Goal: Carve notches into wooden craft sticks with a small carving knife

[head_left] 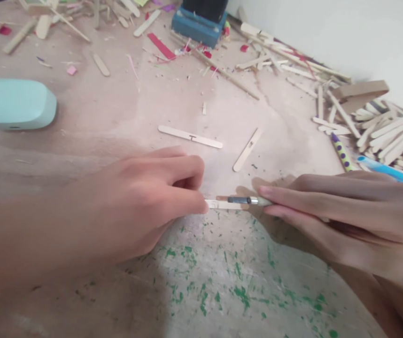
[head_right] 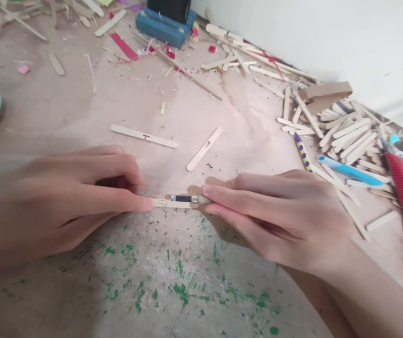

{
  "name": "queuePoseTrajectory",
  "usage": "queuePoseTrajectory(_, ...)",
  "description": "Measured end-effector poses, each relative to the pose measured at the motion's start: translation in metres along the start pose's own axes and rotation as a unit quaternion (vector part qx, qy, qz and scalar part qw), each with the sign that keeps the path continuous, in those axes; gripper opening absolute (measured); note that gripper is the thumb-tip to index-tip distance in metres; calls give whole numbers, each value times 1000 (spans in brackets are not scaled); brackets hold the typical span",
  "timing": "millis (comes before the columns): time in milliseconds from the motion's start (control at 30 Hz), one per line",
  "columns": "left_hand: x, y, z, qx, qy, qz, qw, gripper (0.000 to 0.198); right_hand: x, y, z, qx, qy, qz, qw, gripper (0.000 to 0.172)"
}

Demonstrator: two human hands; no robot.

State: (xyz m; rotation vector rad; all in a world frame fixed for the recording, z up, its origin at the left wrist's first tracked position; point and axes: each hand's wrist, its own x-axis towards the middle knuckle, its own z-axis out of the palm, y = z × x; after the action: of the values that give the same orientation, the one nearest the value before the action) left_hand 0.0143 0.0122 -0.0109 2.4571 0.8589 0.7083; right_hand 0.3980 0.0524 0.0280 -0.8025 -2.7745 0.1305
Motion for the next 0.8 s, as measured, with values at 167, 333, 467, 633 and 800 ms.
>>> queuePoseTrajectory(167,3,-1,-2,6,13,11,1000,46,12,-10,6,19,15,-28,999,34)
queuePoseTrajectory(333,4,-2,-3,5,-4,11,1000,45,10,-8,5,6,-3,-19,1000,31)
queuePoseTrajectory(467,2,-2,-1,8,3,11,1000,46,7,-20,8,3,-2,9,1000,32)
queuePoseTrajectory(633,3,-2,1,16,20,10,1000,45,3,-34,23,14,-4,8,1000,38)
queuePoseTrajectory(800,4,-1,1,-6,9,-4,1000,46,2,-38,30,22,-14,5,1000,43)
